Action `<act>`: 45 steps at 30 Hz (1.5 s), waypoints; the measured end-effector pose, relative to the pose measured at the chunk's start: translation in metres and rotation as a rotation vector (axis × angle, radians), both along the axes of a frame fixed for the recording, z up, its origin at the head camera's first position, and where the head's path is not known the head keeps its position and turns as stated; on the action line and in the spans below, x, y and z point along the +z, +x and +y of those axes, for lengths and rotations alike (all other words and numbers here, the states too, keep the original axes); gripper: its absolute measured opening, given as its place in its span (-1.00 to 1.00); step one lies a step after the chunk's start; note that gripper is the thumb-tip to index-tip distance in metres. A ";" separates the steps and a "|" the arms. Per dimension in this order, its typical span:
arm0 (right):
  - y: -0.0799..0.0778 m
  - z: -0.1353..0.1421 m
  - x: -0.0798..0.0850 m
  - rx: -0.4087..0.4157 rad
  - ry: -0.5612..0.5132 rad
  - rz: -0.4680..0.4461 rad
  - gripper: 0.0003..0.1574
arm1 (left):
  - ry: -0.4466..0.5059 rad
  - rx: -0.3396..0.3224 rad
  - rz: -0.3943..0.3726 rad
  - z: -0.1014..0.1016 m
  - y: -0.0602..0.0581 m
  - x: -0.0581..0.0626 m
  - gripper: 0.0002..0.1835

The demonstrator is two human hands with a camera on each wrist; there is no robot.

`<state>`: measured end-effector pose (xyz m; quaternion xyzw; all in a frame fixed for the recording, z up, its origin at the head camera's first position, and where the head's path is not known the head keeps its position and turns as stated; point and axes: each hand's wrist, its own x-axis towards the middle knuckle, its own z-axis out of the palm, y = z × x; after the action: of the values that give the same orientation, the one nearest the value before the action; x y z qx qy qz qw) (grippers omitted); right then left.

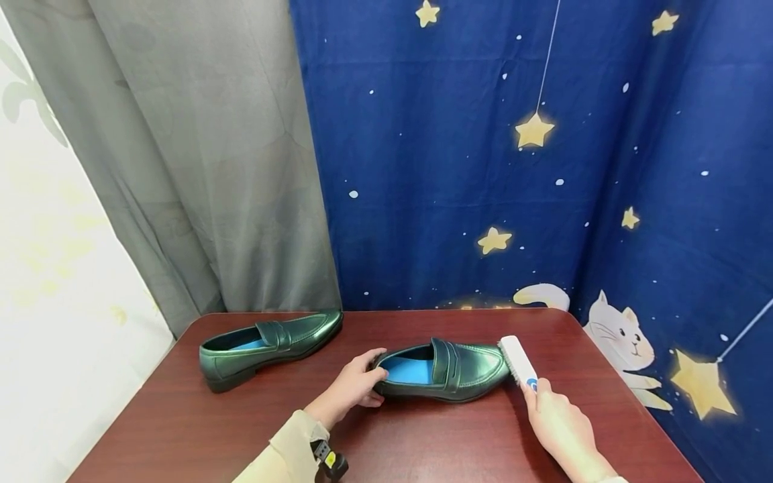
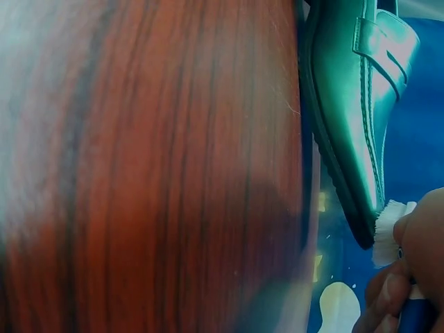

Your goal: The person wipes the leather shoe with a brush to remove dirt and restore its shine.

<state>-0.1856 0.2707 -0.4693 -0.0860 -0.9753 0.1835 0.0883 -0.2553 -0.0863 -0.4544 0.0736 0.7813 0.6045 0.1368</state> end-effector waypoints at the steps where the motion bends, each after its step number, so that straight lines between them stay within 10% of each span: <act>1: 0.000 -0.001 0.000 -0.001 -0.001 -0.002 -0.51 | 0.001 -0.007 0.006 -0.001 0.000 -0.001 -0.29; 15: 0.001 -0.007 0.002 -0.007 0.028 0.060 -0.55 | 0.023 -0.120 0.114 -0.011 -0.004 -0.013 -0.27; 35: -0.001 -0.014 0.002 -0.001 0.001 0.065 -0.54 | -0.211 -0.223 0.317 -0.019 -0.009 -0.021 -0.05; 45: -0.003 -0.015 0.003 0.010 -0.033 0.077 -0.55 | -0.407 -0.169 0.446 -0.016 -0.010 -0.020 -0.05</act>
<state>-0.1882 0.2553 -0.4668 -0.0756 -0.9684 0.2032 0.1233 -0.2654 -0.1021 -0.4739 0.2401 0.8881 0.3913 0.0236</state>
